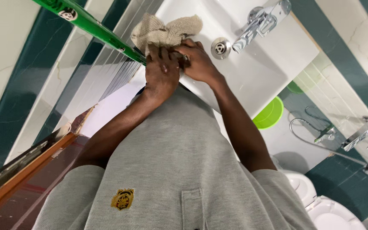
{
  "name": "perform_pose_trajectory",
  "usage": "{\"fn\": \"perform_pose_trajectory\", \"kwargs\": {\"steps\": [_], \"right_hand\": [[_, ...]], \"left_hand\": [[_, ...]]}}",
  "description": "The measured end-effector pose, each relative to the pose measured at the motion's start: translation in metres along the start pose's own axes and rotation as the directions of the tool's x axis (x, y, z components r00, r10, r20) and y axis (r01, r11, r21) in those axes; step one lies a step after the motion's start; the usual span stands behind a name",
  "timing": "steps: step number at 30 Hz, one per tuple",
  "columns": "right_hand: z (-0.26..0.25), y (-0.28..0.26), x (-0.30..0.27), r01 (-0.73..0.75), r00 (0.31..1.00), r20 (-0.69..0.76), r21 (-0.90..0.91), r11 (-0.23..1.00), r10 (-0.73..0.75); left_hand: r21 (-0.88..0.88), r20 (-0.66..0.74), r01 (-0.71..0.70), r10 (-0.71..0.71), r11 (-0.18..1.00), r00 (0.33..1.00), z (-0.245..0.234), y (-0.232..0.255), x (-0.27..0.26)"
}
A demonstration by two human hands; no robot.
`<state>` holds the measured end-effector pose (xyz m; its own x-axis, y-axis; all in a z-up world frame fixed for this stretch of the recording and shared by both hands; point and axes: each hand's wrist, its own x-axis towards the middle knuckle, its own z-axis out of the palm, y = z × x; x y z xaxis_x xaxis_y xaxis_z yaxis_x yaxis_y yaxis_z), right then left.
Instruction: The person washes a cloth in a bathroom sink and then wipes the faucet with it.
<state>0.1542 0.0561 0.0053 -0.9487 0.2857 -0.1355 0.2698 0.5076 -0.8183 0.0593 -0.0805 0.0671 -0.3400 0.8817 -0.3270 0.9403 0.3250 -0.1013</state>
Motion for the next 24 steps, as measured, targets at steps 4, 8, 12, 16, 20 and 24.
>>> {"fn": "perform_pose_trajectory", "kwargs": {"steps": [4, 8, 12, 16, 20, 24], "right_hand": [[-0.013, -0.008, -0.027, -0.149, 0.981, 0.126, -0.006, 0.989, 0.148], [-0.019, -0.011, -0.06, -0.138, 0.99, 0.033, -0.055, 0.989, 0.14], [-0.026, -0.013, -0.111, -0.121, 0.985, -0.128, -0.025, 0.992, 0.116], [-0.046, -0.008, -0.185, -0.356, 0.928, -0.185, -0.191, 0.915, 0.322], [-0.052, -0.019, -0.239, -0.51, 0.808, -0.401, -0.111, 0.853, 0.431], [-0.035, -0.041, -0.241, -0.64, 0.706, -0.531, -0.197, 0.743, 0.468]], "left_hand": [[-0.22, 0.058, -0.034, 0.048, 0.975, 0.997, 0.01, 0.006, -0.007], [-0.422, -0.094, -0.125, 0.094, 0.898, 0.991, 0.027, 0.009, 0.001], [-0.739, -0.015, -0.136, 0.186, 0.66, 0.982, 0.05, 0.016, 0.012], [-0.688, -0.238, -0.517, 0.514, 0.509, 0.824, 0.071, 0.094, 0.04], [-0.725, 0.056, -0.451, 0.698, 0.52, 0.714, 0.059, 0.161, 0.051], [-0.723, 0.018, -0.556, 0.816, 0.409, 0.578, 0.055, 0.172, 0.06]]}}
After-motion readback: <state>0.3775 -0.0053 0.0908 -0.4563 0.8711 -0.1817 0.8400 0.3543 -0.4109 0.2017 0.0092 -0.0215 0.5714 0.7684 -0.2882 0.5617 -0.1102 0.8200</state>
